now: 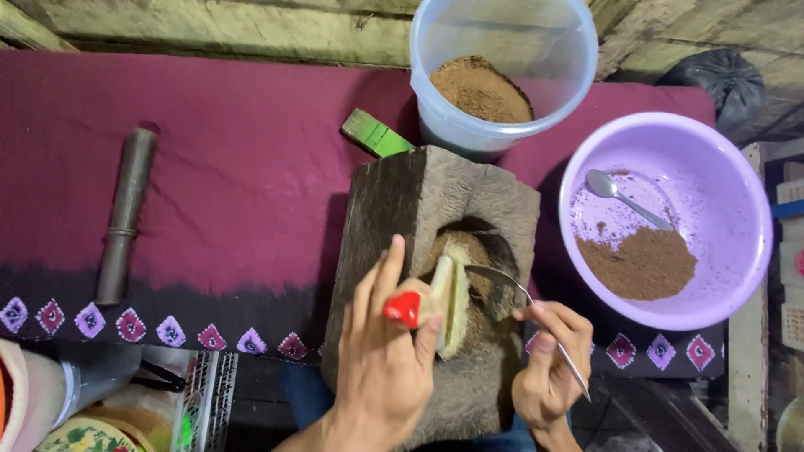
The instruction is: The person uses a spoon to scoop brown powder into a hollow wooden block, using a brush to gather the powder together and level it inside the cavity.
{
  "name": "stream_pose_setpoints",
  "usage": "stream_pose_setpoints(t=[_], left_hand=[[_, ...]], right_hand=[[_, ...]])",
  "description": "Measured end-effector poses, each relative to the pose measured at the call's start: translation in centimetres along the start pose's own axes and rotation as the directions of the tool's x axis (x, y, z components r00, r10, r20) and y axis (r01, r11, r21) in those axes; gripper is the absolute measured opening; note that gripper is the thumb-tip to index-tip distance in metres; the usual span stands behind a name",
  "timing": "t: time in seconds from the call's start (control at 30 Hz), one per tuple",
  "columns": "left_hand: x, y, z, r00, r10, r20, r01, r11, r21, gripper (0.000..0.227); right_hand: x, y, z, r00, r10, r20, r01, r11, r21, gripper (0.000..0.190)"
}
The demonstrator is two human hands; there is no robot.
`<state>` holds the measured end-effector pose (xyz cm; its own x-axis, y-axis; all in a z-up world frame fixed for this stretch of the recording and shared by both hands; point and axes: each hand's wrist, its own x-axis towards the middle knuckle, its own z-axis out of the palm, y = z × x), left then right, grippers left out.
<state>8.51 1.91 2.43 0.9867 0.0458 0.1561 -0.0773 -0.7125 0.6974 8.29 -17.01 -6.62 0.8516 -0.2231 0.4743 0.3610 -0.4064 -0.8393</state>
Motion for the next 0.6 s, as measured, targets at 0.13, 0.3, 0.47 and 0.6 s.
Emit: stream_pose_setpoints(t=[0.13,0.3,0.47,0.6], left_hand=[[-0.1,-0.4,0.3,0.999,-0.005,0.046,0.003,1.000,0.029,0.042],[0.1,0.3,-0.3,0.999,0.045,-0.031,-0.041,0.994,0.102,0.020],[-0.6,0.4,-0.6,1.000,-0.022,0.015,0.021,0.998,0.060,0.018],[-0.6,-0.5,0.9,0.976,0.151,-0.158,-0.123,0.977,0.176,0.032]], right_hand=[[-0.9,0.6,0.7,0.999,0.046,-0.022,-0.043,0.992,0.117,0.031],[-0.6,0.6,0.9,0.993,0.117,-0.019,-0.113,0.979,0.170,0.031],[-0.5,-1.4,0.9,0.993,0.113,0.014,-0.114,0.986,0.123,0.034],[0.0,-1.0,0.7,0.997,0.052,0.056,-0.059,0.989,0.139,0.030]])
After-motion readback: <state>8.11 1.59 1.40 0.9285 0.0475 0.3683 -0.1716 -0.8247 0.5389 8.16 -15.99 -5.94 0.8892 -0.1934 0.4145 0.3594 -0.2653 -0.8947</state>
